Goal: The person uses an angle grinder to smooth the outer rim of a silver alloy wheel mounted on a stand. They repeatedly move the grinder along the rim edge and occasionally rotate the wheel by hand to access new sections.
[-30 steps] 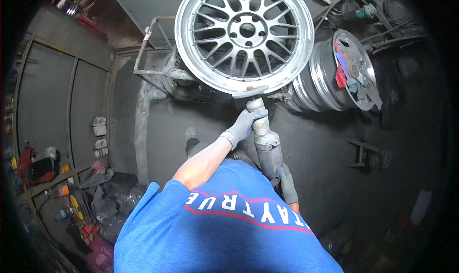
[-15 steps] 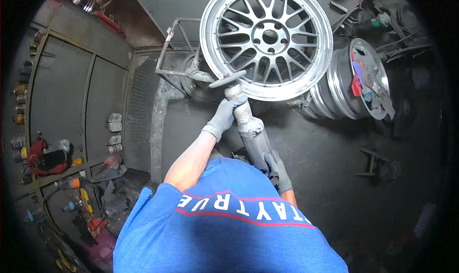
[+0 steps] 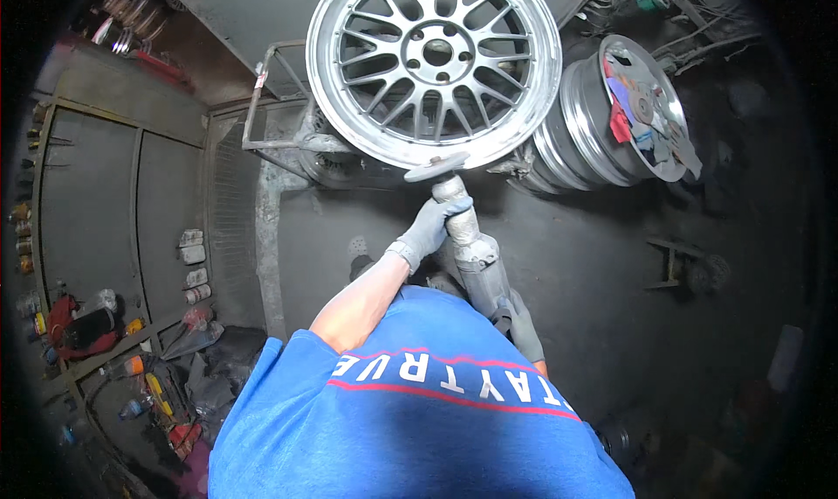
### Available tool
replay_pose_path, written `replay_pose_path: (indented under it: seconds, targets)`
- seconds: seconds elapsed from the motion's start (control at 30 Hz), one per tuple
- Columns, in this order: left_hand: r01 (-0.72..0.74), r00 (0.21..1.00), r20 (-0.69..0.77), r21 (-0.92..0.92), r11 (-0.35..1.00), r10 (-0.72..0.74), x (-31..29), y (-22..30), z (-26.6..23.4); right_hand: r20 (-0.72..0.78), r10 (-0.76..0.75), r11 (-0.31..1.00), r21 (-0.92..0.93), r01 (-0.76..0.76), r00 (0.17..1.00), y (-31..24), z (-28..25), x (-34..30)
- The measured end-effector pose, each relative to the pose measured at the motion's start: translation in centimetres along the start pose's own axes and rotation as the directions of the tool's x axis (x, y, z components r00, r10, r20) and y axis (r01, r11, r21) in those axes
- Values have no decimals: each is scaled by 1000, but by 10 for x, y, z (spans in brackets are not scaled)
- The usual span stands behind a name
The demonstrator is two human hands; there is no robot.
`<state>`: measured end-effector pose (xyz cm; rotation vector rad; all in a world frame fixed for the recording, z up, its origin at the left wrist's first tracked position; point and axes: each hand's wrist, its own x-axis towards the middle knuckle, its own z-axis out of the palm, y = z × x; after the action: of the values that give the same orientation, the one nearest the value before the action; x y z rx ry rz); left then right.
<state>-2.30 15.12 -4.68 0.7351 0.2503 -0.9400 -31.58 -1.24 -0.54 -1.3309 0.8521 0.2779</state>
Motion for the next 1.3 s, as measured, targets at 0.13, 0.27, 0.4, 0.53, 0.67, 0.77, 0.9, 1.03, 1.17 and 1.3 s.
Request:
replay_pose_path:
  seconds: [0.13,0.27,0.4,0.53,0.67,0.77,0.9,1.03,1.17,1.3]
  targets:
    - [13,999,45,22,1000,-14,12,-18,15,-53,-67,988,-140,59,996,-14,-8,-20]
    - [-4,999,37,16,1000,3,2,-11,13,-83,-26,996,-88,18,996,-5,1,-20]
    - [-7,1000,-4,20,1000,7,-13,11,-10,-66,5,1000,1,-5,998,18,21,0]
    - [-86,994,-65,33,996,88,-21,39,-45,26,37,998,-45,-36,999,-24,62,5]
    - [-196,964,-161,99,976,210,-36,74,-50,92,-11,996,-85,19,996,-47,91,18]
    - [-213,934,-238,234,949,268,-41,91,-39,81,-18,982,-184,32,997,-41,90,31]
    - [-196,909,-285,355,914,305,-33,84,-15,98,72,997,-18,-70,993,-23,67,38]
    - [-219,905,-276,351,910,324,-12,43,4,98,114,978,162,-129,989,-35,35,9]
    - [-148,940,-237,371,917,247,12,9,42,-3,165,966,203,-161,986,-36,-3,-12]
    - [-136,962,-175,361,923,210,33,-8,69,-82,180,956,248,-155,980,-61,-6,-36]
